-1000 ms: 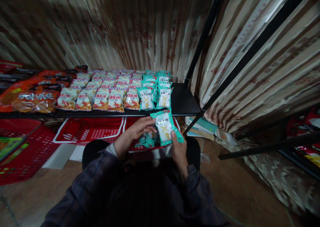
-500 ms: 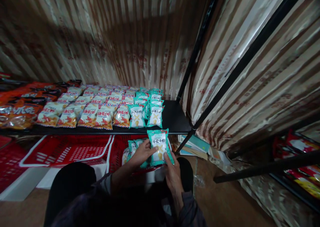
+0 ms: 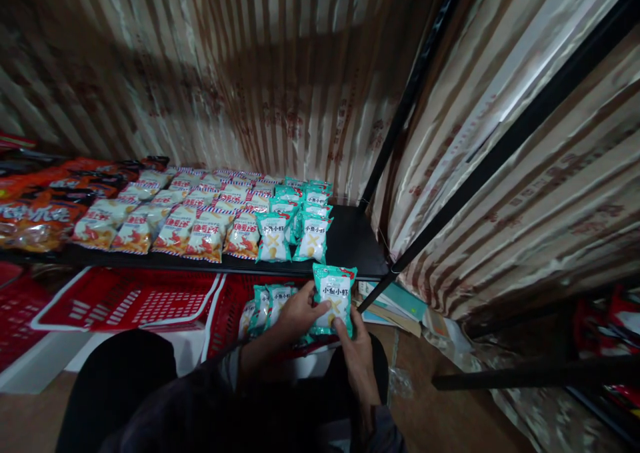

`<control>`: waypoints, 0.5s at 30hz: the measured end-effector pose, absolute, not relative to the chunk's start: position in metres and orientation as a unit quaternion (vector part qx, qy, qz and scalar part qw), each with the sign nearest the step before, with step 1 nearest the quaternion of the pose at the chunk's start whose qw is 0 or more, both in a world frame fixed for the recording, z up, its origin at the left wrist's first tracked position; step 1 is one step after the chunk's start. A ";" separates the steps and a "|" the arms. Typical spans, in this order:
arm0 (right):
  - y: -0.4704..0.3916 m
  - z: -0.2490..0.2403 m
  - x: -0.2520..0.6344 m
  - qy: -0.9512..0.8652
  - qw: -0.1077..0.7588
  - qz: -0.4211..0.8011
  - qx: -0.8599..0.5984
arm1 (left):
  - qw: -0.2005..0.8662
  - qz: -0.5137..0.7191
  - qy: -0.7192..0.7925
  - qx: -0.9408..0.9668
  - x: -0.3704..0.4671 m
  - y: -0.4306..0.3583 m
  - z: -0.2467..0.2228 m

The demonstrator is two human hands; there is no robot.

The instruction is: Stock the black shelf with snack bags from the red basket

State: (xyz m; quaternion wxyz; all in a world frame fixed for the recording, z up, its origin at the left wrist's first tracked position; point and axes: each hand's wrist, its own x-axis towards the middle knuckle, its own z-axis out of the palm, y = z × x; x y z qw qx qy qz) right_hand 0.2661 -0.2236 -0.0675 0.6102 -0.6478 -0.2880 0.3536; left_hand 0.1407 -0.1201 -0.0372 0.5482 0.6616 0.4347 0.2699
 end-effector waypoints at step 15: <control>-0.141 -0.019 0.318 -0.305 0.666 0.281 -0.621 | 0.441 0.276 0.477 0.708 0.206 -0.071 0.042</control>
